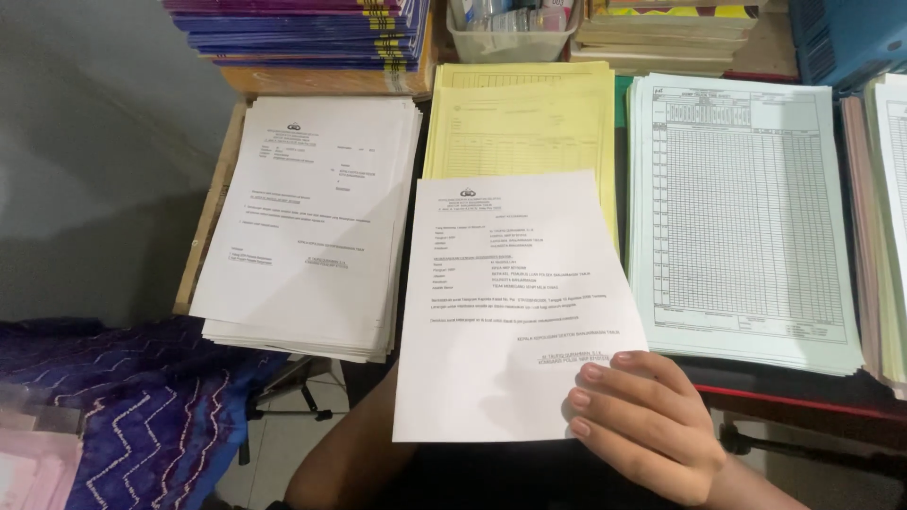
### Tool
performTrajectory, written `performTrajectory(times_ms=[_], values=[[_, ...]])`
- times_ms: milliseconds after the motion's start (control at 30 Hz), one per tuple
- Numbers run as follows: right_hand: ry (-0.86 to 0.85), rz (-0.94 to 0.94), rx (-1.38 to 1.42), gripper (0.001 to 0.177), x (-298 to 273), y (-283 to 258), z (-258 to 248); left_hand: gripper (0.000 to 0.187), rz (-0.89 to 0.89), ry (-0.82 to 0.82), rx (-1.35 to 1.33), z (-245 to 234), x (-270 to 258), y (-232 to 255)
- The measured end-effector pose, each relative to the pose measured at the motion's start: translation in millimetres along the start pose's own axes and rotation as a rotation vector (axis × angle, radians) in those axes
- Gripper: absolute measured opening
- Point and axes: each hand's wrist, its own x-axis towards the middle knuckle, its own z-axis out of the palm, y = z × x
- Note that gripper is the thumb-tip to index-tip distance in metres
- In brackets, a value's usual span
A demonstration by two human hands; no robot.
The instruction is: Sorting and organizing various documents, folders, and stacks of paper on a desk.
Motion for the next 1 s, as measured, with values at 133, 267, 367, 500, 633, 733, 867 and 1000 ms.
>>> performTrajectory(times_ms=[133, 267, 367, 500, 633, 733, 867, 1000], values=[[0.044, 0.008, -0.013, 0.006, -1.7, -3.3, 1.0, 0.047, -0.009, -0.02, -0.018, -17.4, 15.5, -1.1], [0.001, 0.034, -0.001, 0.003, -1.8, -3.9, 0.8, 0.048, -0.02, -0.045, -0.038, -105.2, 76.1, -41.4], [-0.002, 0.007, -0.001, 0.003, -3.2, -2.2, 1.3, 0.049, -0.029, -0.064, -0.056, -151.0, 93.4, -65.8], [0.027, 0.009, -0.005, 0.002, 0.4, -4.0, 2.1, 0.049, -0.037, -0.091, -0.074, -159.9, 96.5, -63.3], [0.024, 0.017, -0.003, 0.006, -1.4, -4.3, 4.2, 0.05, -0.04, -0.115, -0.089, -128.3, 78.5, -31.8], [0.04, 0.013, -0.002, 0.004, -1.8, -3.8, 4.5, 0.051, -0.047, -0.134, -0.103, -51.5, 15.8, 13.6], [0.034, 0.016, 0.01, 0.004, -2.7, -3.0, 5.0, 0.052, -0.06, -0.165, -0.116, -37.3, -17.7, 22.2], [0.081, 0.012, -0.005, 0.004, -0.4, -3.3, 7.0, 0.052, -0.075, -0.193, -0.134, -39.1, -30.6, 25.5]])
